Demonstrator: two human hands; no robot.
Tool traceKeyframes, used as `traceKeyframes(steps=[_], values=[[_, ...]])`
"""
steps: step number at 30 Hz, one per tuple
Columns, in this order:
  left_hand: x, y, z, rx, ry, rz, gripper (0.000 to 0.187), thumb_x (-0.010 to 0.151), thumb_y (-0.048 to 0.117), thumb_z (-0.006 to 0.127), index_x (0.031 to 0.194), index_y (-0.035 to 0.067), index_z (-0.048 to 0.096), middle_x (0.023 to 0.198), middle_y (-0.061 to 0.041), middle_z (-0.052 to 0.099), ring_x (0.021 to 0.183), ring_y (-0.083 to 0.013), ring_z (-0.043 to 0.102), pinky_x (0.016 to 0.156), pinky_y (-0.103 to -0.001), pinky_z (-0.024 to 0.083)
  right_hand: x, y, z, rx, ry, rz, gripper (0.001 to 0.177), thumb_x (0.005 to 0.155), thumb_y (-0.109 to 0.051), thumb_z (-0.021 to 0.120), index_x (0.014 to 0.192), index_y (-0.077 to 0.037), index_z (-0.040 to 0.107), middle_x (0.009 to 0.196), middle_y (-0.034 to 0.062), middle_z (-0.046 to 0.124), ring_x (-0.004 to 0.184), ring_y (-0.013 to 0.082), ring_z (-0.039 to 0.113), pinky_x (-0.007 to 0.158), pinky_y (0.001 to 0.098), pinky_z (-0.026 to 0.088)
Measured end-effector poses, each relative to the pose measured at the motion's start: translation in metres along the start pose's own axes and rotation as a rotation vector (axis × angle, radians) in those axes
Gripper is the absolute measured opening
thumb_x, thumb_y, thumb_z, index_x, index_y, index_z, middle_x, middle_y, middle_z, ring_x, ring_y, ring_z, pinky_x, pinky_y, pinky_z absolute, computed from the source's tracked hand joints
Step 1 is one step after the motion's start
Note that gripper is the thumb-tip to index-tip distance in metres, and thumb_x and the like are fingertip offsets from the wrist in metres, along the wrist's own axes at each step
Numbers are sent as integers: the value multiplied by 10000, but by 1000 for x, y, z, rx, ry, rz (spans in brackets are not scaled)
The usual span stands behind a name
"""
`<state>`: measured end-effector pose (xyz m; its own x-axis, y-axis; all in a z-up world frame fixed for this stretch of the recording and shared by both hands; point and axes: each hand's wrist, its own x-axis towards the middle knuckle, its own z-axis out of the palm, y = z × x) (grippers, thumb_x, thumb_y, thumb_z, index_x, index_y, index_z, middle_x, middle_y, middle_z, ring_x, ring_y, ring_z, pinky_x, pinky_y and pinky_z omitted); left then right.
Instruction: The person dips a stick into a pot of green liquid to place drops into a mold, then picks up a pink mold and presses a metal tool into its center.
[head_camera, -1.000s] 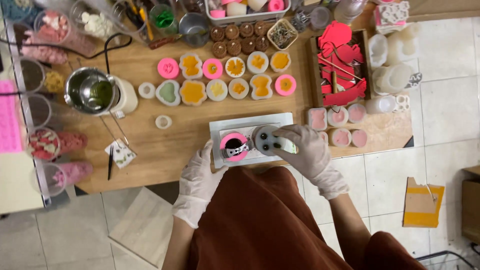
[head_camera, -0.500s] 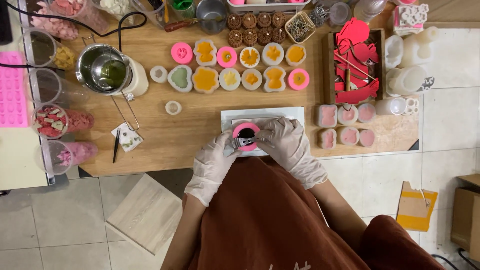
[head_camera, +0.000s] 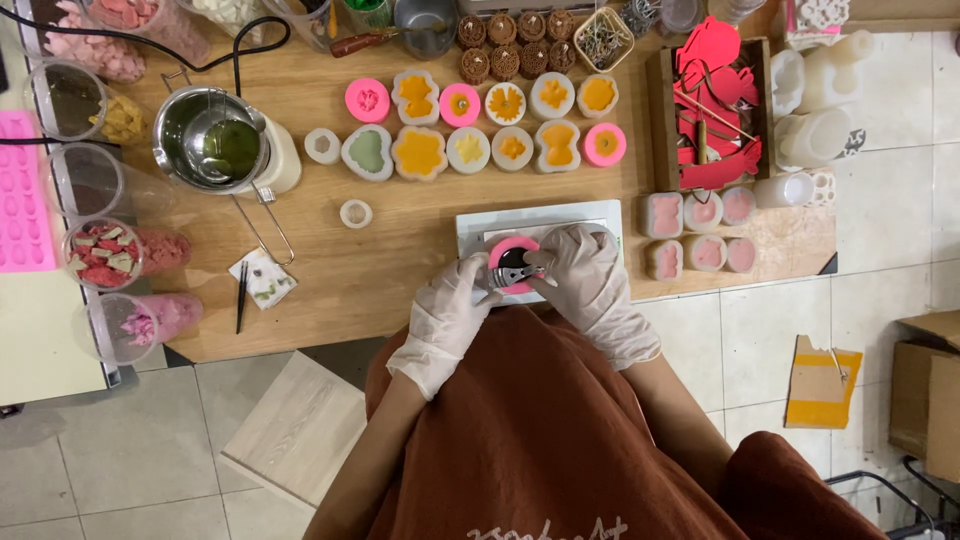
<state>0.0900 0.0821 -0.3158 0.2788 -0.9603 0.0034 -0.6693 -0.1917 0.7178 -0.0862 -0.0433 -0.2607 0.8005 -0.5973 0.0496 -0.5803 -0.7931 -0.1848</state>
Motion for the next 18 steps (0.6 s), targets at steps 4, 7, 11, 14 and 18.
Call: traceKeyframes(steps=[4,7,11,14,18], values=[[4,7,-6,5,53,63,543,787,252,880,1244,141,607,1009,-65,670,882,-288,662,721,-424,545,0,-2,-3,-6,33,-20,304,722,-326,847,988,-204,766,1064,-11,651,1046,229,598,892,463,438],[9,14,-13,22,79,123,504,776,288,877,1199,146,643,988,-60,641,864,-277,651,701,-416,539,-1,-3,-6,22,39,2,282,725,-304,847,977,-206,765,1036,-25,655,1011,220,600,908,457,455],[14,21,-16,97,58,188,442,801,327,854,1166,156,673,960,-34,595,855,-251,635,684,-405,526,-6,-8,-9,42,106,54,263,732,-281,844,974,-205,777,996,-19,657,971,224,611,899,443,477],[16,25,-12,130,41,189,429,816,341,839,1158,143,673,982,-25,596,859,-249,628,680,-410,515,-7,-10,-10,89,109,103,234,751,-267,848,964,-194,785,979,1,660,956,240,619,844,421,484],[15,24,-8,176,41,204,411,823,353,823,1143,138,681,1001,-30,600,864,-254,629,700,-417,518,-7,-11,-7,95,119,120,183,755,-255,851,914,-193,785,938,-7,662,924,232,627,807,419,488]])
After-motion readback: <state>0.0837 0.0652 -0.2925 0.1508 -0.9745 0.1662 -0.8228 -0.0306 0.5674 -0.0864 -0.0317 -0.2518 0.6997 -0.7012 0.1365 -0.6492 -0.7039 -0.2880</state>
